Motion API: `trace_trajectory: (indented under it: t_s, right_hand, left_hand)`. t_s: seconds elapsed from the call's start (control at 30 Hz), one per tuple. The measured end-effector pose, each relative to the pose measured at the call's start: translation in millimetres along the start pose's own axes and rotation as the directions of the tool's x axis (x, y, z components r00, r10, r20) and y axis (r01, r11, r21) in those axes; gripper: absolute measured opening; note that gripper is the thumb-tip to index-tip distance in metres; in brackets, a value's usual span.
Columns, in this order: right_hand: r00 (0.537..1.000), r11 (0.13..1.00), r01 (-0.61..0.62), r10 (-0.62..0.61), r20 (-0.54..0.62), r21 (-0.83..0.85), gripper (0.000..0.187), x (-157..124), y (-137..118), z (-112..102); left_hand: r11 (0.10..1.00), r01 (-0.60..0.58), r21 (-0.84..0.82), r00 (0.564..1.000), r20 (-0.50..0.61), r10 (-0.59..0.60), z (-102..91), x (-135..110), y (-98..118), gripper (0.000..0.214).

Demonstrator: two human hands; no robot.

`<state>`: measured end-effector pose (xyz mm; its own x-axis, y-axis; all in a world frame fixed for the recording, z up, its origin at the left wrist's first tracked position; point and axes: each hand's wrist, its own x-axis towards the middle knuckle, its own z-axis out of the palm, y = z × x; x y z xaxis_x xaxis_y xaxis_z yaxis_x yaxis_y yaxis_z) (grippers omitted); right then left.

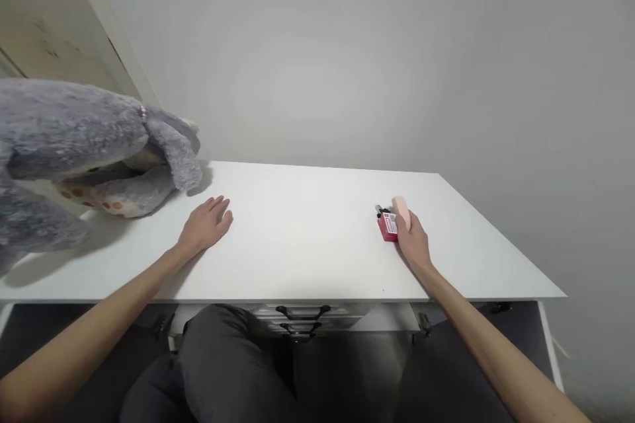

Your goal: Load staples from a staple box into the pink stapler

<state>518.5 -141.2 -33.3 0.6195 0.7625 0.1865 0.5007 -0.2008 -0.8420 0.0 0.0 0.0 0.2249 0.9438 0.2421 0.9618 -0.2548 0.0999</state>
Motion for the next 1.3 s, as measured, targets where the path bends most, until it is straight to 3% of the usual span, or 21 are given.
trace_trajectory:
  t_s: [0.33, 0.63, 0.87, 0.97, 1.03, 1.13, 1.3]
  right_hand:
    - [0.995, 0.998, 0.053, -0.056, 0.085, 0.041, 0.074, 3, -13, 23]
    - [0.973, 0.990, 0.093, -0.113, 0.199, 0.107, 0.074, -20, -52, 69]
    - [0.911, 0.964, 0.169, -0.231, 0.340, 0.204, 0.072, -60, -99, 120]
    - [0.854, 0.933, 0.202, -0.317, 0.412, 0.299, 0.072, -76, -115, 140]
    - [0.855, 0.932, 0.175, -0.304, 0.420, 0.319, 0.075, -81, -120, 149]
    - [0.878, 0.940, 0.136, -0.260, 0.403, 0.312, 0.082, -72, -121, 155]
    - [0.856, 0.927, 0.178, -0.312, 0.412, 0.331, 0.080, -34, -117, 161]
  left_hand:
    - [0.999, 0.005, -0.033, 1.000, -0.011, -0.006, 0.2, 0, 2, 0.060]
    - [1.000, -0.002, -0.019, 1.000, -0.008, 0.002, 1.6, -2, 2, 0.062]
    - [1.000, 0.007, -0.027, 1.000, 0.001, -0.007, -0.5, -4, 4, 0.059]
    - [1.000, 0.011, -0.021, 1.000, 0.006, -0.010, -1.2, -5, 6, 0.060]
    - [1.000, 0.013, -0.022, 1.000, 0.008, -0.013, -1.6, -6, 7, 0.059]
    - [1.000, 0.017, -0.019, 1.000, 0.012, -0.017, -2.7, -7, 8, 0.058]
    - [1.000, 0.016, 0.008, 1.000, 0.027, -0.016, -4.2, -8, 9, 0.059]
